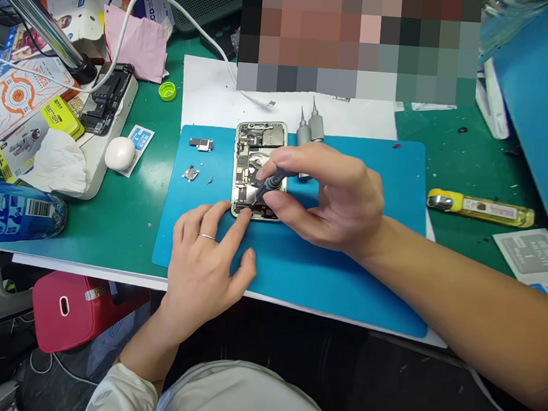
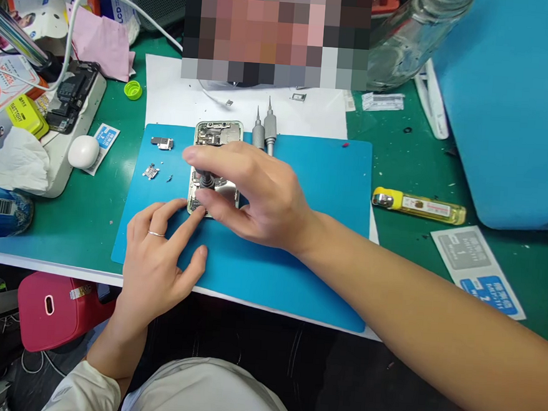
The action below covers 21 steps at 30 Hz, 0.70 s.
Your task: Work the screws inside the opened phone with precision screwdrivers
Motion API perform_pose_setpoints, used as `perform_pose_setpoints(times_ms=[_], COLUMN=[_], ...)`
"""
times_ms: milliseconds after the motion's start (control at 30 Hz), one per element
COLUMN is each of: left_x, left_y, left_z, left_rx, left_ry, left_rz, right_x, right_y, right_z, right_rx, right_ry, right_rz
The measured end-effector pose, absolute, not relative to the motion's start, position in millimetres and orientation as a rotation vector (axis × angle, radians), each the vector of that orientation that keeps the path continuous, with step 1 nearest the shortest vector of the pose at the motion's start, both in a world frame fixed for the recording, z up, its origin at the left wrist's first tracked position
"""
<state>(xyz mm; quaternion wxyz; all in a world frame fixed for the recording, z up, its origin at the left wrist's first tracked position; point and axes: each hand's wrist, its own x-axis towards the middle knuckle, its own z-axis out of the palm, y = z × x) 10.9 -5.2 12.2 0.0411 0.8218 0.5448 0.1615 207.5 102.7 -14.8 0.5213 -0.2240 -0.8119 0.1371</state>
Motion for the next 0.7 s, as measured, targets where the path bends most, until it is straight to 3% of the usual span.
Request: perform_pose_setpoints(times_ms=[433,700], left_x=[10.6,9.6], left_y=[-6.0,-6.4], left_z=[12.7,12.7], left_rx=[2.514,2.518], left_ry=[1.671,1.681], left_rz=[0.493,0.504], right_x=[204.2,200.1], right_y=[104.7,102.9], right_z=[-9.8,-7.4], right_rx=[-0.495,-0.418], right_ry=[-1.954,-1.908], right_rz=[0.175,0.275])
